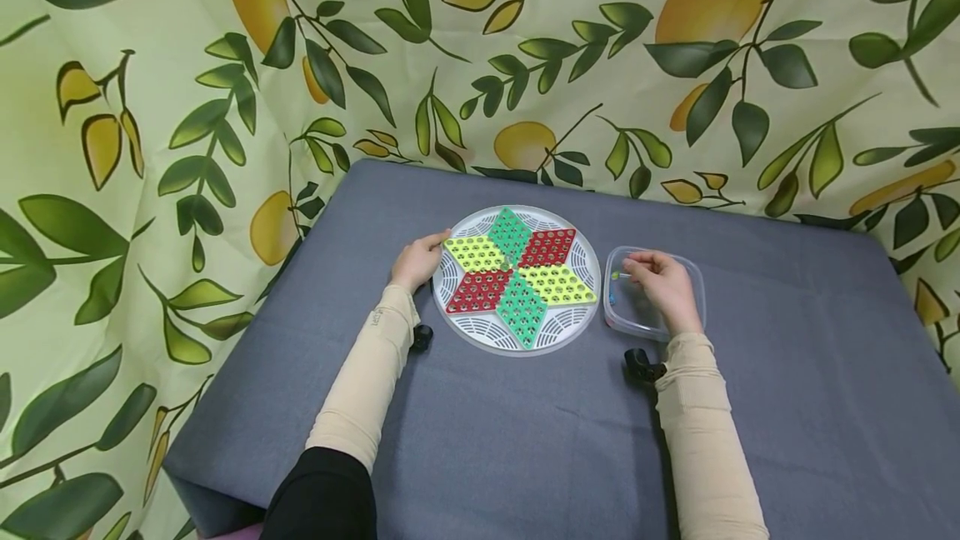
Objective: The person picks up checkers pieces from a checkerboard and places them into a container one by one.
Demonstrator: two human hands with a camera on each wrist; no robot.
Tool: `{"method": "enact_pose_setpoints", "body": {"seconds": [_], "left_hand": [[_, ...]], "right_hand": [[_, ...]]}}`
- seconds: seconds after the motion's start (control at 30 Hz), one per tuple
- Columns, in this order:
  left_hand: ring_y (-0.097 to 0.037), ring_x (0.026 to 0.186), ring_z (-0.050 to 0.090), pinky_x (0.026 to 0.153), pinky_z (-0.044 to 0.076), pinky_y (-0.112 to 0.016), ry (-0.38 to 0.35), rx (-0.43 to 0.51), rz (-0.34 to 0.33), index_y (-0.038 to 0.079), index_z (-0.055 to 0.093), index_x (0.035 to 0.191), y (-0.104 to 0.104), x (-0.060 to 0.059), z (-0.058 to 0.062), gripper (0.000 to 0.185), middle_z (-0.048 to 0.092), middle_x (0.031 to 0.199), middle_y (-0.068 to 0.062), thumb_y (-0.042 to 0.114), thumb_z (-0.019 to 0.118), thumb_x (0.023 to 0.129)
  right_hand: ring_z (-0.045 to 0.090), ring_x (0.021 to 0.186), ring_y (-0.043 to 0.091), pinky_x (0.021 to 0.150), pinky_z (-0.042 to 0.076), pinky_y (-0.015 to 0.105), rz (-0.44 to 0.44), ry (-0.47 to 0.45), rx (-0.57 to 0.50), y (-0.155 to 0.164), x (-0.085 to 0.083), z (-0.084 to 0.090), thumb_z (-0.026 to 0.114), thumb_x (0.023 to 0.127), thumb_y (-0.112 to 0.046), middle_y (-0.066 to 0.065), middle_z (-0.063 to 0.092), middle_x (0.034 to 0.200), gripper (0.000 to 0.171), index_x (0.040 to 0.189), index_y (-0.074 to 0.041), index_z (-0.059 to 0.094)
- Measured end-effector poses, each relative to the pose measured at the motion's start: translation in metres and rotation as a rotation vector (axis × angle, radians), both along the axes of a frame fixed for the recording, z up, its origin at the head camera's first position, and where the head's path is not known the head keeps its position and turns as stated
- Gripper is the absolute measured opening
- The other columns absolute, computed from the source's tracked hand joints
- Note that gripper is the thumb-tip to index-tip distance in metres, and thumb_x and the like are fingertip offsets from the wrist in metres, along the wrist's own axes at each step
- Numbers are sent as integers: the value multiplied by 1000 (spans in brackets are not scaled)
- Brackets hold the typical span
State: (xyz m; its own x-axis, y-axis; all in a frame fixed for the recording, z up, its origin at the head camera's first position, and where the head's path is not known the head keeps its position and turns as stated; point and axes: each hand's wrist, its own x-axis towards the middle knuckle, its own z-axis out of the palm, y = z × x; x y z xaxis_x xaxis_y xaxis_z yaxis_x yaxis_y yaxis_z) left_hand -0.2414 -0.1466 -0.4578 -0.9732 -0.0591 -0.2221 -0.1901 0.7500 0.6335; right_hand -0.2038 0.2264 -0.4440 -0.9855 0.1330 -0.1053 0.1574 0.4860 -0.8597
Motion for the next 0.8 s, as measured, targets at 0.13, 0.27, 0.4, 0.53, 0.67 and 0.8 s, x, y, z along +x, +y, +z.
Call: {"method": "enact_pose_setpoints", "body": {"seconds": [0.13,0.27,0.4,0.53,0.67,0.8], "left_hand": [[-28,129,46,103,38,-46,-9,1,2,36,41,140,0,1,0,41,43,146,1,30,33,100],[-27,128,47,101,39,-46,-8,-1,2,36,41,140,0,2,1,42,42,146,1,29,33,99],[-28,130,45,103,38,-46,1,-7,0,36,42,139,1,0,0,41,43,145,1,30,33,99],[-27,131,44,103,38,-47,9,-6,2,36,42,139,1,-1,-1,41,44,145,1,30,33,99],[-26,129,46,101,39,-45,1,1,6,36,42,139,0,-1,-2,41,43,145,2,30,34,99],[-25,127,48,99,40,-45,-4,8,11,36,42,139,0,-1,-2,41,43,146,2,31,34,99]], "right_hand": [[59,73,1,68,50,17,10,15,-17,-1,2,1,55,93,-30,-14,57,78,40,116,3,58],[60,74,1,69,50,17,25,46,-33,-2,3,2,55,93,-31,-20,56,76,42,117,4,58],[60,76,3,69,49,16,29,65,-54,-3,4,1,55,93,-33,-21,56,77,41,116,1,58],[60,81,8,72,49,18,45,81,-62,-3,5,0,57,91,-39,-16,59,83,44,116,-3,59],[60,85,12,74,49,22,60,101,-60,-6,6,2,57,90,-44,-12,60,89,47,117,-6,60],[60,88,14,75,48,26,66,102,-58,-9,7,7,56,90,-45,-12,59,90,47,118,-8,59]]}}
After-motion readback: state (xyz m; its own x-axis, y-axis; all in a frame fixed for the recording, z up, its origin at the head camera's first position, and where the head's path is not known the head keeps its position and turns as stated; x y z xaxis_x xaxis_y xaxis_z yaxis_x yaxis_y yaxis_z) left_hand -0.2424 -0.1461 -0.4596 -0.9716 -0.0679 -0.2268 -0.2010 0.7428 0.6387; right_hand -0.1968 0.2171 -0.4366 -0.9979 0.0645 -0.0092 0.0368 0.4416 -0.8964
